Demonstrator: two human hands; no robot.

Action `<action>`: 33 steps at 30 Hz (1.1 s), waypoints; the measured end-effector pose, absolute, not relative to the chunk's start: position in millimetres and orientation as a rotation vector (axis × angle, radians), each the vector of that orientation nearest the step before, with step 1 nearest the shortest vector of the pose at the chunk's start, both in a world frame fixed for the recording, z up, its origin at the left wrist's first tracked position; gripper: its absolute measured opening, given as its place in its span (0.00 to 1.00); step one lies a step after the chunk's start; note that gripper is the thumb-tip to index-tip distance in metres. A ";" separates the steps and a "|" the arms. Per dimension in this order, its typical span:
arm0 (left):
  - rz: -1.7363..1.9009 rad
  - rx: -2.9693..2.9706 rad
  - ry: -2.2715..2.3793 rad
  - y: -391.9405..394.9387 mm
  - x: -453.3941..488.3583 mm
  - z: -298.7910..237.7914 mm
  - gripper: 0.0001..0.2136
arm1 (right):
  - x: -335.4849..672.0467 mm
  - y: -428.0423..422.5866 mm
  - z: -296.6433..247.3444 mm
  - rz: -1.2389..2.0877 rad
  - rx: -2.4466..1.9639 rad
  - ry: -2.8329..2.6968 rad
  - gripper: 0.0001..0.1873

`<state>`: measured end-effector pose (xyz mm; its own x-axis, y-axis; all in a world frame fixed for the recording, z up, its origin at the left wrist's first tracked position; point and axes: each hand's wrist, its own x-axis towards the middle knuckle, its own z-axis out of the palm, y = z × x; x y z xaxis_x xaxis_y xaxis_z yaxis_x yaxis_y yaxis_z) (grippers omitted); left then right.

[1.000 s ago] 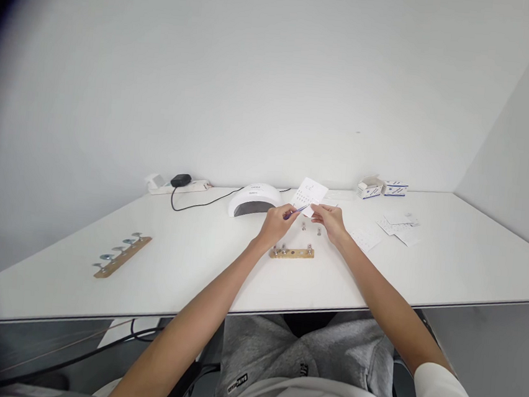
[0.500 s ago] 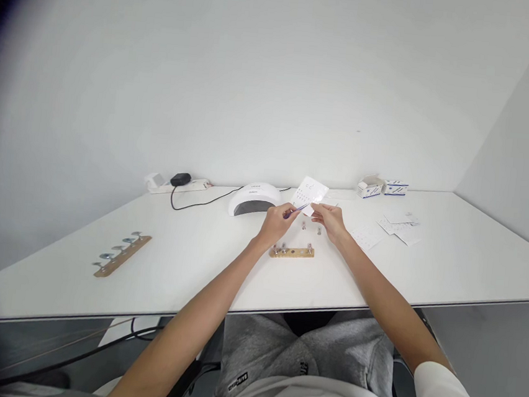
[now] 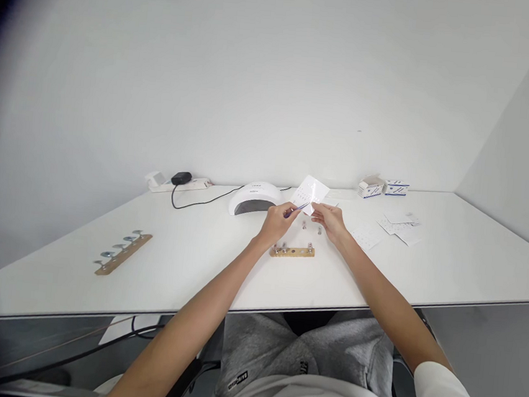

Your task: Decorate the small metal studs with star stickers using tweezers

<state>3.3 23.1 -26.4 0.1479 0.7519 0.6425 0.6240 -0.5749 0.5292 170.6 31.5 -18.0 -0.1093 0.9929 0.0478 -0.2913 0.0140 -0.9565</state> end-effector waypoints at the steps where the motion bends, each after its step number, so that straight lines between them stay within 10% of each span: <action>1: 1.408 2.272 1.368 22.9 3.4 -26.4 0.10 | 170.4 31.3 -17.8 1.400 -0.906 -1.076 0.07; 33: 1.455 2.229 1.419 22.8 0.3 -23.4 0.10 | 166.4 27.7 -12.9 1.102 -1.003 -1.212 0.11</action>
